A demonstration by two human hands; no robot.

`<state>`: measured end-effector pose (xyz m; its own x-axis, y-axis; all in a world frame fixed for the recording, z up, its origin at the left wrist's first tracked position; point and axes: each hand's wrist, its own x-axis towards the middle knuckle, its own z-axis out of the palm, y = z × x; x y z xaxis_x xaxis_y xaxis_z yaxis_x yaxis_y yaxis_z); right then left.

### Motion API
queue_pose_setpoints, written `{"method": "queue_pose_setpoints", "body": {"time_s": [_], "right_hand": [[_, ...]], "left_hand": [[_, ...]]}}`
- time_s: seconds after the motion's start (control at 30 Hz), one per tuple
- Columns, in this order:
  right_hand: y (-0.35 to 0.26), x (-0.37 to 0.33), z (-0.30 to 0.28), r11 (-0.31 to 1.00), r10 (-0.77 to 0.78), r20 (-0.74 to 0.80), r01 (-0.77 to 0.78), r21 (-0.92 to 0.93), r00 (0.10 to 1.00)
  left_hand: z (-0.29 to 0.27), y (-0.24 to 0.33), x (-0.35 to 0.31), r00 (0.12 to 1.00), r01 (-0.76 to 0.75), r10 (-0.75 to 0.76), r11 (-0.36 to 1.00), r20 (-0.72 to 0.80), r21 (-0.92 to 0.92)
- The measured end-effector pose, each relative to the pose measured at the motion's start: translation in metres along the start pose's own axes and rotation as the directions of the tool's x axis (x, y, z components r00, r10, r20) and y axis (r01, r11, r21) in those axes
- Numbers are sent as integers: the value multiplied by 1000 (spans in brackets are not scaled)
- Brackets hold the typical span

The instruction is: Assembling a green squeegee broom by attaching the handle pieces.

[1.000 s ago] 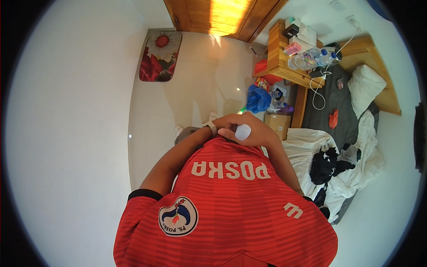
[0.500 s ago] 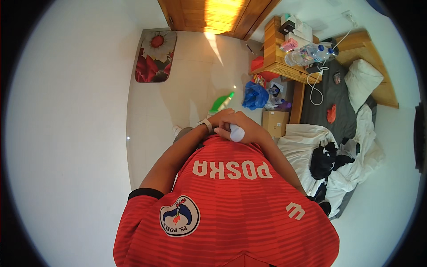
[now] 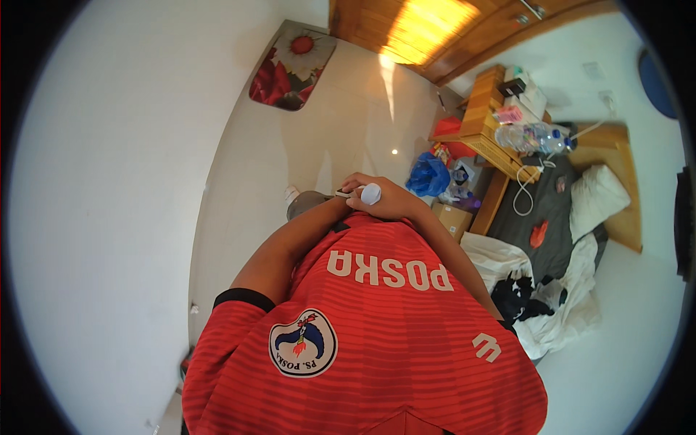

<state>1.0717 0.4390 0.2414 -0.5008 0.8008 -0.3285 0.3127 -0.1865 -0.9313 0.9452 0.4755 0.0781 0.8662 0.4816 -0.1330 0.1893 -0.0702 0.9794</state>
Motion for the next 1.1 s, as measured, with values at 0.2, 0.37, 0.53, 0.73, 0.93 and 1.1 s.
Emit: {"method": "queue_pose_setpoints", "body": {"time_s": [0.2,0.37,0.53,0.73,0.93,1.1], "right_hand": [[-24,32,13,999,-22,64,25,-38,998],[-46,51,33,995,-101,-13,101,-26,995],[-63,74,51,993,-118,-87,117,-13,989],[-81,107,70,990,-140,-68,138,-33,988],[-103,135,91,959,-272,-110,260,-108,956],[-107,155,108,930,-349,-89,333,-156,933]], "left_hand": [[-33,-6,-31,990,93,-89,995,-113,34],[-60,-4,-42,976,154,-141,986,-168,67],[-94,-11,-71,965,212,-192,972,-181,99],[-127,-17,-93,948,280,-251,950,-193,139],[-170,-24,-121,928,344,-303,920,-219,187],[-191,-19,-151,847,427,-234,834,-477,350]]}}
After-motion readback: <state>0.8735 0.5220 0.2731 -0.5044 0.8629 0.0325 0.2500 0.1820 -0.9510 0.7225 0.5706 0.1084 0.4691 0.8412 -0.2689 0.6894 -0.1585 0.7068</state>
